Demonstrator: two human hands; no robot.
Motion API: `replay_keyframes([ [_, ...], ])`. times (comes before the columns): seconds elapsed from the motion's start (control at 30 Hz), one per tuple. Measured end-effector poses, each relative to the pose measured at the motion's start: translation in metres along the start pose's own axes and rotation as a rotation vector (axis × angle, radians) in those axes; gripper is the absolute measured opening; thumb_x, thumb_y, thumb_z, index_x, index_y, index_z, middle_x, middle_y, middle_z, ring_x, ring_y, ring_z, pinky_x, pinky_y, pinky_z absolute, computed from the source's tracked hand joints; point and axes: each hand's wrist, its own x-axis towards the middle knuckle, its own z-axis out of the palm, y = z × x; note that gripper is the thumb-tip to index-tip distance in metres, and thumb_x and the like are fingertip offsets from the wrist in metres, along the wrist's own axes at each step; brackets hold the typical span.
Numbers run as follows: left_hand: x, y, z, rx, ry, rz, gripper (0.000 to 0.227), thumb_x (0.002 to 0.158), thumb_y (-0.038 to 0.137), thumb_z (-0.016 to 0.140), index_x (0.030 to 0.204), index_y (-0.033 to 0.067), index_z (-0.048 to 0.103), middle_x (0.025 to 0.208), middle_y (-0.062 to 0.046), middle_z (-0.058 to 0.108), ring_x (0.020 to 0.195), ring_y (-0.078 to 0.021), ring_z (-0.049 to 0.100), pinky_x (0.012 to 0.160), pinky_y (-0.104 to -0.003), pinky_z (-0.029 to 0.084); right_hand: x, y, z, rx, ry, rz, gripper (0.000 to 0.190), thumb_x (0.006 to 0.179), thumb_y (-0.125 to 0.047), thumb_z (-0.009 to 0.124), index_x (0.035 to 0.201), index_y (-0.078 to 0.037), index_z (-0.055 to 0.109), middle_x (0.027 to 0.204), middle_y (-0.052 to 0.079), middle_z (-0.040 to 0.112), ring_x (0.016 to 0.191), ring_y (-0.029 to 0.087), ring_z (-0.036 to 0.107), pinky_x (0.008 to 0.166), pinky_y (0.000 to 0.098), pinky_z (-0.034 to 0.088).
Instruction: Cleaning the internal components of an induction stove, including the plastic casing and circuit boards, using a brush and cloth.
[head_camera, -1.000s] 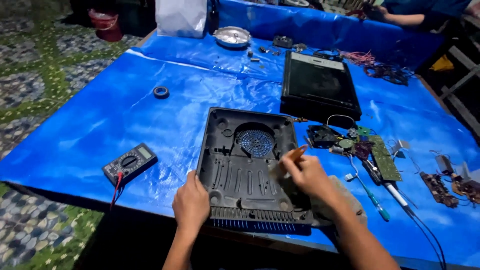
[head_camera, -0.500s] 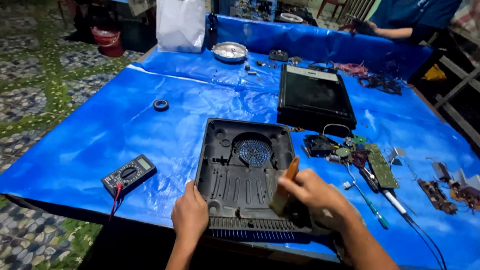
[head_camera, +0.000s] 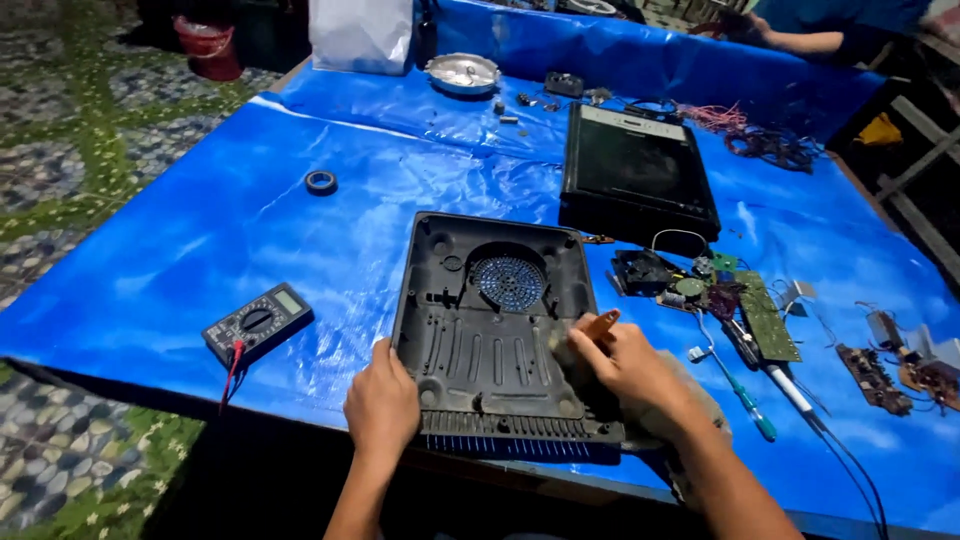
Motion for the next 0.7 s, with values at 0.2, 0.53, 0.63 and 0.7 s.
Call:
replay_keyframes([
  [0.2,0.001,-0.003,0.001,0.002,0.013,0.033,0.041,0.106,0.028,0.032,0.138,0.0148,0.054,0.093,-0.022,0.073,0.085,-0.0496,0.065,0.072,-0.061,0.047,0.005,0.003,-0.018,0.079,0.157,-0.032,0.033,0.1,-0.028,0.054,0.094,-0.005,0.078,0.091,0.008,0.079,0.085,0.02,0.075,0.077,0.0317,0.059],
  [0.53,-0.019,0.021,-0.02,-0.026,0.025,0.084,0.044,0.107,0.02,0.031,0.134,-0.0021,0.059,0.104,-0.036,0.072,0.098,-0.0589,0.068,0.08,-0.065,0.054,-0.01,-0.007,-0.012,-0.184,0.219,-0.295,0.049,0.102,-0.03,0.061,0.061,-0.003,0.062,0.055,0.02,0.063,0.057,0.041,0.063,0.061,0.0441,0.052],
  [0.63,-0.018,0.02,-0.021,-0.015,0.038,0.077,0.045,0.107,0.021,0.03,0.134,-0.0023,0.058,0.105,-0.035,0.072,0.099,-0.0581,0.069,0.081,-0.065,0.054,-0.006,-0.003,-0.008,-0.26,0.25,-0.344,0.044,0.102,-0.028,0.06,0.064,-0.004,0.065,0.057,0.022,0.064,0.063,0.046,0.064,0.064,0.0516,0.052],
  [0.7,-0.019,0.018,-0.019,-0.022,0.029,0.087,0.045,0.107,0.021,0.031,0.134,-0.0031,0.059,0.105,-0.036,0.072,0.098,-0.0592,0.068,0.08,-0.066,0.054,-0.007,0.008,-0.014,-0.094,0.069,-0.287,0.046,0.099,-0.028,0.06,0.06,-0.004,0.067,0.055,0.018,0.071,0.055,0.04,0.065,0.064,0.0479,0.053],
])
